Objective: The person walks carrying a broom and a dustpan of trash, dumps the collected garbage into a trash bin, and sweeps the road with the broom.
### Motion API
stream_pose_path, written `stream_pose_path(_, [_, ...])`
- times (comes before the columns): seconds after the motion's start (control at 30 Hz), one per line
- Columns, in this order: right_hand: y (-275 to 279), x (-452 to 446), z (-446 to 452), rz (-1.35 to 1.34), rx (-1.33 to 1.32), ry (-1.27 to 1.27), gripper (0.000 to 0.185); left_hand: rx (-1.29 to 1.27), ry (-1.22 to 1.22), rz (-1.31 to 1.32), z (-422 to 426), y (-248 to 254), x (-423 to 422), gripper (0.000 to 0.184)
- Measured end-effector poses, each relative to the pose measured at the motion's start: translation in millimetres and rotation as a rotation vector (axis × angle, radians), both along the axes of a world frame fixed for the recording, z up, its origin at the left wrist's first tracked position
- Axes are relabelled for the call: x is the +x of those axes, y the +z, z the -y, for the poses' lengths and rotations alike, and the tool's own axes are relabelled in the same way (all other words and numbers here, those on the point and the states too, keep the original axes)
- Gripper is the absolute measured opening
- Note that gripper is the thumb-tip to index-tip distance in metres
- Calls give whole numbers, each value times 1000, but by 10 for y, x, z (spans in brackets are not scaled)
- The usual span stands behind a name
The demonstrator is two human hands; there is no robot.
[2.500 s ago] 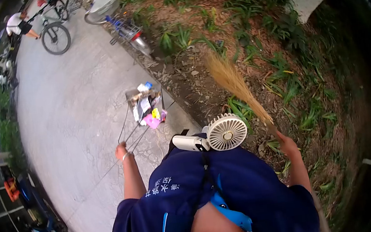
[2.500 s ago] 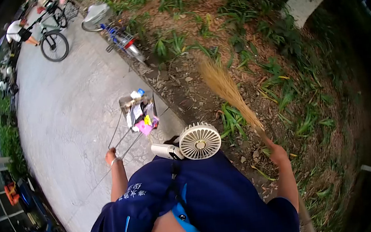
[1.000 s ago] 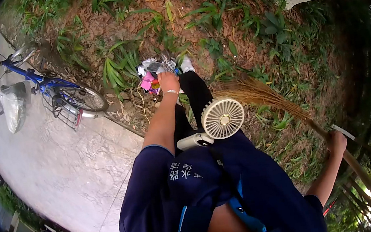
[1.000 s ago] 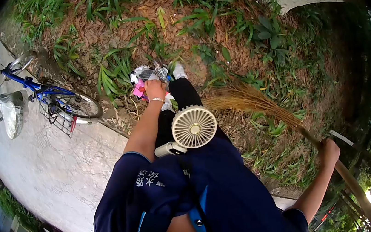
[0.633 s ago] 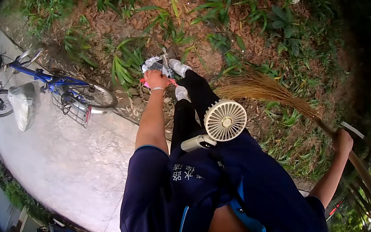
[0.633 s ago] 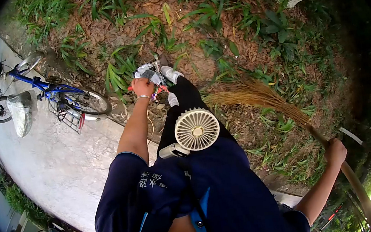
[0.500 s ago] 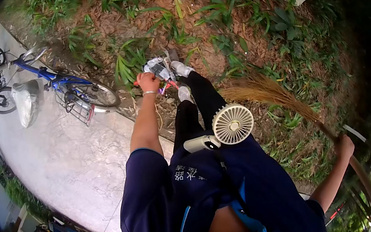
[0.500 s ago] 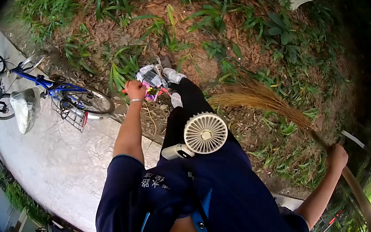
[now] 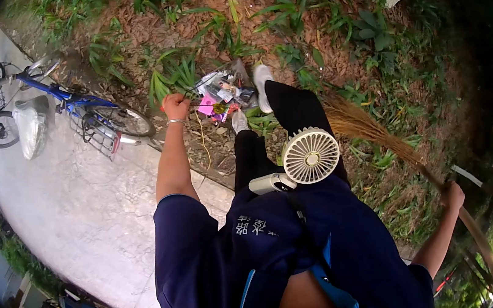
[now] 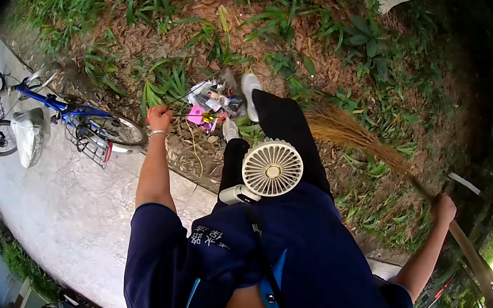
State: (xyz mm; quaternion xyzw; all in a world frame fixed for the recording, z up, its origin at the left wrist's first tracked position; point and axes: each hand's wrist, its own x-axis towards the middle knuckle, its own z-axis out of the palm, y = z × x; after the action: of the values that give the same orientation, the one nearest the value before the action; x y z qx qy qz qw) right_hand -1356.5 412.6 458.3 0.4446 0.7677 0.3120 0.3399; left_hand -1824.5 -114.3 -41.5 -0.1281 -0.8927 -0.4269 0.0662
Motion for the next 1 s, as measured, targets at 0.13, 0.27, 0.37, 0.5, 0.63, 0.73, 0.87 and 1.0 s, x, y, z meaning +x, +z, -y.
stream_pose_path(0.13, [-152,6,-279,208,-67,-283,28,-10,-15,43,263,156,54,19])
stream_pose_path(0.27, [-606,342,-773,244,-21,-250,41,19,29,117,565,234,328,19])
stream_pose_path(0.37, [-974,359,-1020,247,-121,-357,43,276,69,291,691,449,706,17])
stream_pose_path(0.5, [-1182,55,-929,259,-266,-418,43,638,389,471,836,709,1409,10])
stream_pose_path(0.63, [-1144,-37,-1064,38,-112,-190,46,779,576,447,1047,1053,2310,4])
stream_pose_path(0.73, [-1080,-28,-1260,47,-159,-170,40,786,617,401,1266,1385,2911,1])
stream_pose_path(0.87, [-567,-225,-813,58,-207,85,36,933,806,367,1731,1616,3670,7])
stream_pose_path(1.0, [118,-541,201,55,-96,452,30,894,983,365,2211,1764,4428,12])
